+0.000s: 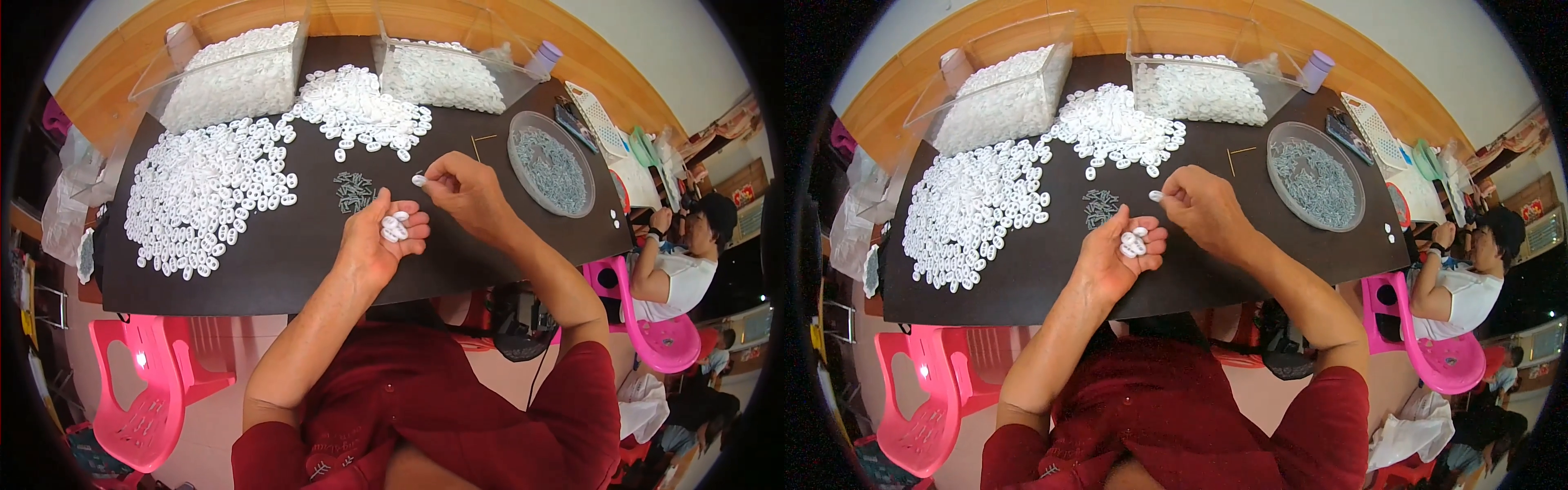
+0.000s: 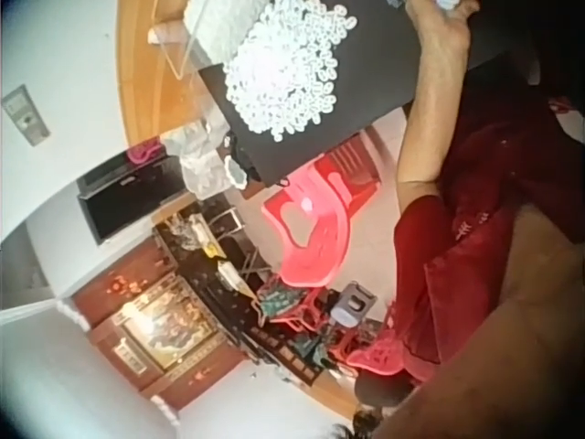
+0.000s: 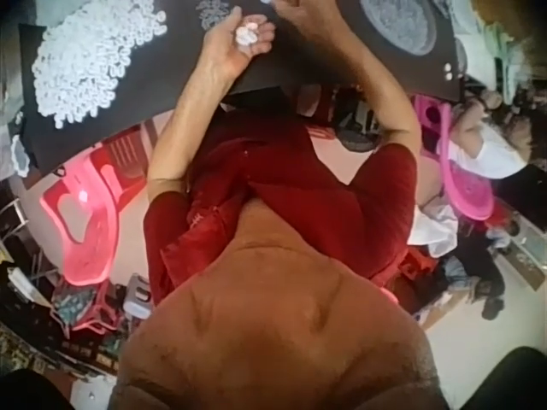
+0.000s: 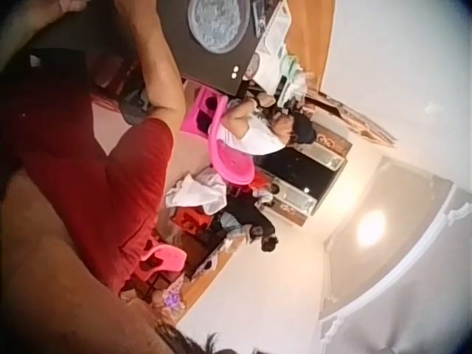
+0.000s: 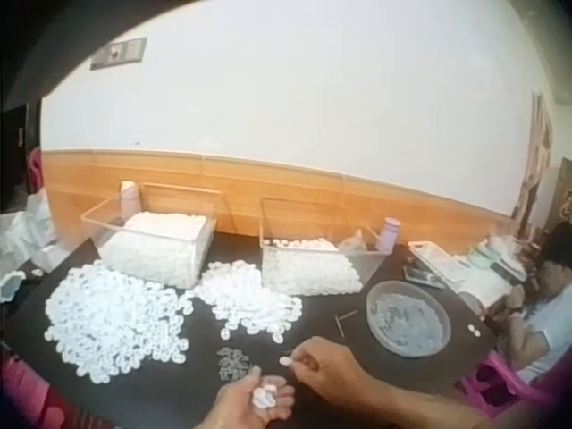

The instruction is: Assembling small white plastic components by inserting metal pins into them at a workbench.

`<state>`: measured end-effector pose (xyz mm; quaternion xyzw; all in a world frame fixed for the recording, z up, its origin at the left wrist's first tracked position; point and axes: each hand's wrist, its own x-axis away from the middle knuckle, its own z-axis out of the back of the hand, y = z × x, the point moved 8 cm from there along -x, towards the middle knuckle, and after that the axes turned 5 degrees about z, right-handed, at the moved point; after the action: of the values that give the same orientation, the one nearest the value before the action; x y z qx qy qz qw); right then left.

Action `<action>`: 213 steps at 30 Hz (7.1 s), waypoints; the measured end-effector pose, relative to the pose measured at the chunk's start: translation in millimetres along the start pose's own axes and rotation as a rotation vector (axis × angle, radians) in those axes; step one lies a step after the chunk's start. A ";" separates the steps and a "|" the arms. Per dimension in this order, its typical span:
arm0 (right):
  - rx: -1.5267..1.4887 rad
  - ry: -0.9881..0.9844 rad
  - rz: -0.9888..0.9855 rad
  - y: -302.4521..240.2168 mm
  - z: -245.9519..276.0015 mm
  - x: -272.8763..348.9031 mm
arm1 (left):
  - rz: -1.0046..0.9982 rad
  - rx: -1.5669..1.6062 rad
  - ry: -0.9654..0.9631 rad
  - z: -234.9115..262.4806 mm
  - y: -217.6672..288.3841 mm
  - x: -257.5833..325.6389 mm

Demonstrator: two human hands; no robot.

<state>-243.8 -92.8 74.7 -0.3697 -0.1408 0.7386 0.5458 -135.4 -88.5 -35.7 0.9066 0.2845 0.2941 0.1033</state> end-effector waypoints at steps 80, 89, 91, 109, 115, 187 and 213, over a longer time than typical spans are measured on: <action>0.406 -0.036 0.387 12.1 -103.6 -114.8 | -1.186 -1.981 0.413 -14.9 190.1 1.3; 0.356 -0.019 0.343 17.9 -90.4 -109.6 | -1.140 -2.084 0.398 -5.6 191.0 10.4; 0.332 -0.028 0.330 15.2 -94.5 -112.4 | -1.098 -2.015 0.437 -0.3 194.4 12.8; 0.123 -0.311 0.191 4.9 -139.1 -135.1 | -1.259 -2.127 0.437 0.5 184.6 25.5; 0.094 -0.349 0.145 6.6 -142.2 -134.2 | -1.237 -2.118 0.435 2.4 184.0 27.4; -0.052 0.100 -0.141 36.2 -19.0 4.7 | -0.506 -0.430 0.180 40.3 56.4 106.6; 0.329 0.027 0.128 54.8 -29.3 -34.7 | -0.446 -0.422 0.172 39.7 56.2 85.7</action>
<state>-257.2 -150.0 34.7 -0.2936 0.0132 0.7799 0.5527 -29.4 -85.8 -7.2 0.7521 0.4168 0.3923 0.3268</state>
